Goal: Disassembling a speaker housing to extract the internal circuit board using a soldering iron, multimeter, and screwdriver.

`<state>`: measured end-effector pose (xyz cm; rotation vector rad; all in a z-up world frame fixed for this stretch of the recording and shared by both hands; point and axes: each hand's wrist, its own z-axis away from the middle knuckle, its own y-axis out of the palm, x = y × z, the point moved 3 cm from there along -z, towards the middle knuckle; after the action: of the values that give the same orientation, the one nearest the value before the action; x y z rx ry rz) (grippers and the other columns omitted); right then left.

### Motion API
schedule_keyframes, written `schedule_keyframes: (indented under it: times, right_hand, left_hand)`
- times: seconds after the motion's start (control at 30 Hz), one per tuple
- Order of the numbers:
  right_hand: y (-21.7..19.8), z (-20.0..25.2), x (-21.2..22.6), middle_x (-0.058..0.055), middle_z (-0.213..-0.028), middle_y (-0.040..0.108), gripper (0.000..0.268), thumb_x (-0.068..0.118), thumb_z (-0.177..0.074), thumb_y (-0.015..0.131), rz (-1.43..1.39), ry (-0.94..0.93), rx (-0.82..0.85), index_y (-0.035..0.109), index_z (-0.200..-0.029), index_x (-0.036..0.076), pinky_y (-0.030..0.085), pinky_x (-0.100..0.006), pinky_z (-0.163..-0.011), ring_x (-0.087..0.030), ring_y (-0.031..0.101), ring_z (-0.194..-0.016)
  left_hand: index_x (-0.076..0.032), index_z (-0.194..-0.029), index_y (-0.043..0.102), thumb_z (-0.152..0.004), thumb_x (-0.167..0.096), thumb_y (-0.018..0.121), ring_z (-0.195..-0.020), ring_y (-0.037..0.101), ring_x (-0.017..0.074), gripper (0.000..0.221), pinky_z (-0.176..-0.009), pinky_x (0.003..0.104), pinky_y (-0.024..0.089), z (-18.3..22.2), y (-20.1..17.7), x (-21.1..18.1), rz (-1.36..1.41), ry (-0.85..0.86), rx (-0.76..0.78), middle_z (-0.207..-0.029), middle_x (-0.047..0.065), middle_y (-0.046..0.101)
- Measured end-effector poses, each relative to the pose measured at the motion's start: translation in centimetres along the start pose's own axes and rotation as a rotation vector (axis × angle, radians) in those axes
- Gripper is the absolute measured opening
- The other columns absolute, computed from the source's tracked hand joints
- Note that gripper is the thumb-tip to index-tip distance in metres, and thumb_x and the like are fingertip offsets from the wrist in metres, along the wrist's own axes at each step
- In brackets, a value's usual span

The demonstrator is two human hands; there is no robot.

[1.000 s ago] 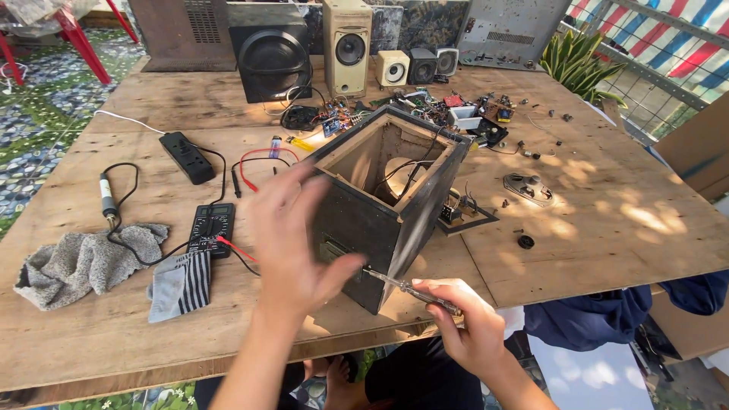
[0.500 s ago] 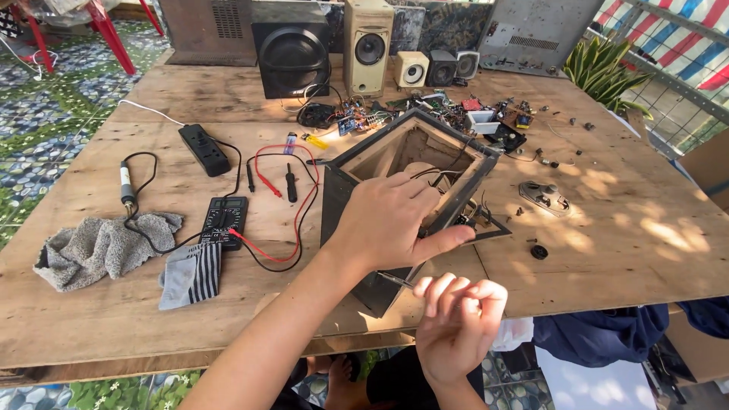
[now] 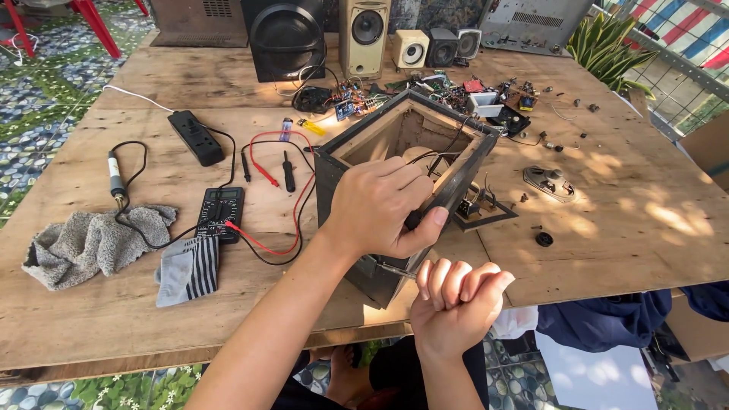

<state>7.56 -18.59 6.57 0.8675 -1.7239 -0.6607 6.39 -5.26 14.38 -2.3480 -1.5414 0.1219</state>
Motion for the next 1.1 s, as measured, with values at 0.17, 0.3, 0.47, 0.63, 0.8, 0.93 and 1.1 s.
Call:
schedule_keyframes:
  times: [0.17,0.3,0.47,0.63,0.8,0.93,1.1]
  right_hand:
    - [0.3,-0.2,0.4,0.001,-0.045,0.014,0.054,0.033,-0.110,0.035,0.021,0.052,0.005,0.023,-0.060,0.016,0.018,-0.029,-0.041,-0.014,0.007,-0.041]
    - [-0.3,-0.7,0.1,0.001,-0.047,0.014,0.053,0.039,-0.110,0.036,0.005,0.036,0.072,0.025,-0.064,0.016,0.019,-0.030,-0.042,-0.014,0.010,-0.041]
    - [-0.3,-1.3,0.1,0.001,-0.048,0.012,0.051,0.034,-0.110,0.036,0.006,0.092,0.041,0.024,-0.064,0.016,0.016,-0.029,-0.042,-0.013,0.006,-0.042]
    - [-0.8,-1.7,-0.2,0.001,-0.048,0.012,0.051,0.038,-0.111,0.035,0.006,0.108,0.072,0.026,-0.065,0.015,0.017,-0.029,-0.042,-0.013,0.007,-0.042]
    - [-0.3,-2.0,-0.1,0.001,-0.049,0.011,0.052,0.036,-0.112,0.034,-0.006,0.141,0.049,0.026,-0.065,0.015,0.015,-0.029,-0.043,-0.013,0.006,-0.043]
    - [-0.2,-1.7,1.0,0.002,-0.048,0.014,0.052,0.046,-0.106,0.042,0.014,-0.038,0.130,0.027,-0.065,0.017,0.015,-0.029,-0.042,-0.012,0.009,-0.041]
    - [1.1,-1.7,1.1,0.003,-0.048,0.014,0.052,0.050,-0.103,0.046,0.046,-0.181,0.297,0.027,-0.067,0.017,0.013,-0.029,-0.041,-0.012,0.013,-0.038]
  left_hand:
    - [-0.010,-0.071,0.048,-0.090,-0.022,0.055,-0.057,0.043,0.0227,0.023,-0.047,0.034,0.032,0.0,0.2,0.0,-0.028,0.012,0.000,-0.067,0.003,0.044]
    - [-0.010,-0.072,0.048,-0.089,-0.021,0.055,-0.059,0.046,0.0238,0.022,-0.048,0.036,0.034,0.1,0.3,0.3,-0.042,0.017,0.031,-0.067,0.003,0.045]
    - [-0.010,-0.074,0.050,-0.090,-0.024,0.056,-0.061,0.049,0.0242,0.022,-0.047,0.036,0.036,0.2,0.4,0.6,-0.066,0.014,0.056,-0.068,0.003,0.047]
    - [-0.010,-0.073,0.048,-0.091,-0.025,0.055,-0.061,0.049,0.0242,0.024,-0.048,0.036,0.036,0.2,0.5,0.7,-0.077,0.011,0.061,-0.069,0.003,0.047]
    - [-0.011,-0.072,0.047,-0.092,-0.026,0.055,-0.060,0.047,0.0236,0.026,-0.049,0.036,0.037,0.3,1.0,0.7,-0.124,0.011,0.032,-0.065,0.003,0.046]
    - [-0.011,-0.072,0.049,-0.089,-0.026,0.056,-0.058,0.047,0.0240,0.024,-0.047,0.035,0.035,0.3,1.3,0.2,-0.127,-0.014,0.010,-0.065,0.003,0.046]
    - [-0.011,-0.068,0.046,-0.095,-0.033,0.052,-0.056,0.045,0.0233,0.036,-0.044,0.036,0.030,-0.1,1.6,-0.3,-0.119,-0.010,-0.007,-0.063,0.004,0.044]
